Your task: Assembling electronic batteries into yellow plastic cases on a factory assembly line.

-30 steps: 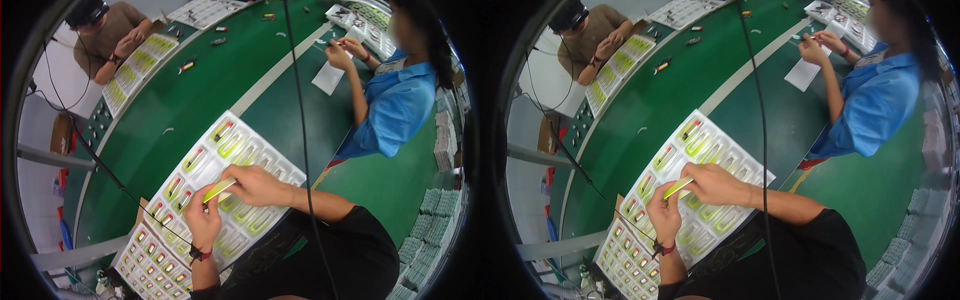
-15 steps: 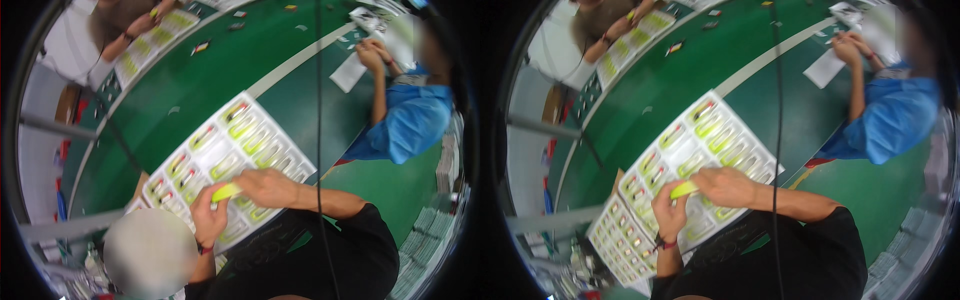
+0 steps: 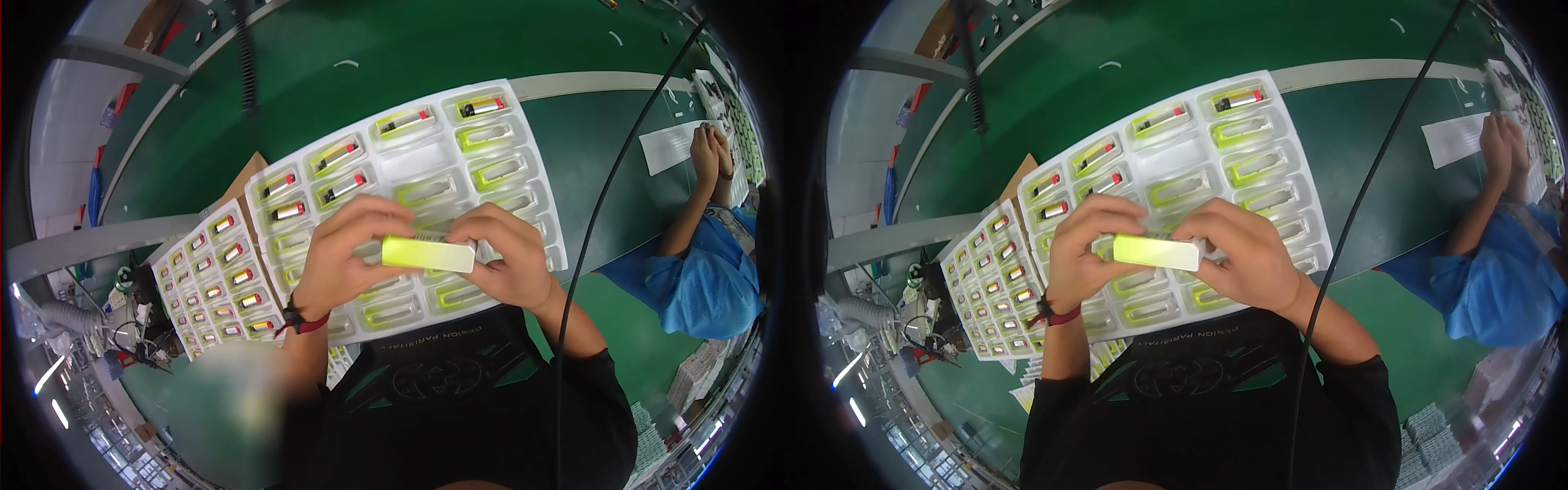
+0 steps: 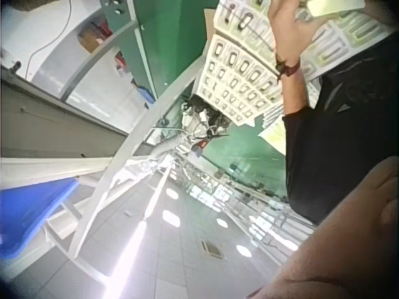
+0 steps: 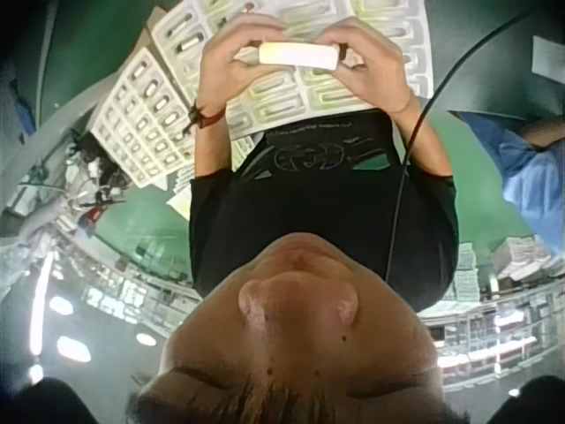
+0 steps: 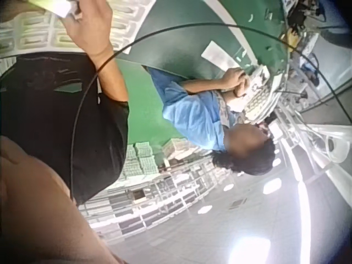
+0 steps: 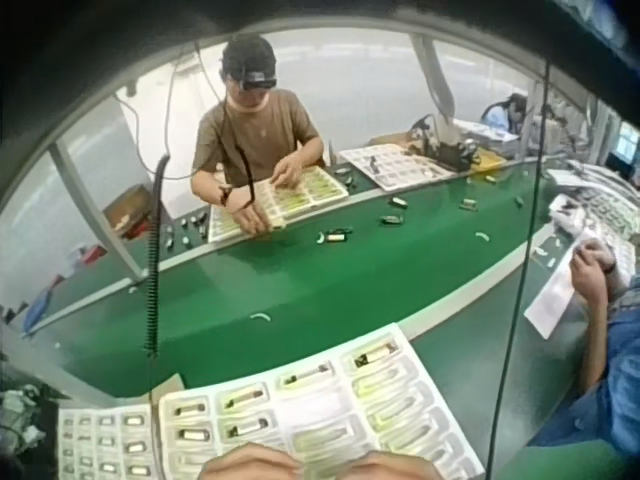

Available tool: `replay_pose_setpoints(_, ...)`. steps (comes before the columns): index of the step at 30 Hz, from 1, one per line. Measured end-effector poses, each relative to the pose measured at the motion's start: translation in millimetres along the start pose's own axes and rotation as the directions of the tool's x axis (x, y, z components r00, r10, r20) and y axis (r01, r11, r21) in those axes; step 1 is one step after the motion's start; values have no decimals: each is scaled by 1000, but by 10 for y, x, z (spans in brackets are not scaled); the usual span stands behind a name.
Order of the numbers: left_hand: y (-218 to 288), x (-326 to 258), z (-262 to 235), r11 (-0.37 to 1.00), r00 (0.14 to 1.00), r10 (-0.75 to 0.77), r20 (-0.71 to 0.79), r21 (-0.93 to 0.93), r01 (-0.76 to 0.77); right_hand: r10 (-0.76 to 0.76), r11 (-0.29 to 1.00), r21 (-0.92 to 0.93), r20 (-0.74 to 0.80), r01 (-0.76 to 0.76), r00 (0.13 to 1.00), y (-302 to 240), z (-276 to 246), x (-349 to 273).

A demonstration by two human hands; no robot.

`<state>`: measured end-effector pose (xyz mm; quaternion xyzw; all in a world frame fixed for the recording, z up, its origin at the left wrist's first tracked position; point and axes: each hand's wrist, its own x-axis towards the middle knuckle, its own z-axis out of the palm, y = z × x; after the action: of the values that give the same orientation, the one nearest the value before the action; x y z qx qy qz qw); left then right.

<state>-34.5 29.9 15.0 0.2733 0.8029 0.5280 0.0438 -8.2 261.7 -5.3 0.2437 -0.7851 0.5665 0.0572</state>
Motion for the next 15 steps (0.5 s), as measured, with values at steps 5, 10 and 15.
replay_pose_setpoints(5, -175, 62, -31, 856, 906, -278, 319, -346, 384, 407, 687, 435, 432, -582, 805, 267, -115, 68)
replay_pose_setpoints(10, -198, 402, 77, 973, 981, -195, 16, 128, 191, 537, 822, 100, 193, -561, 821, 487, -196, 421)
replay_pose_setpoints(15, -218, 517, 174, 855, 999, 33, -19, 518, -18, 217, 957, -214, 90, -194, 972, 612, -235, 608)
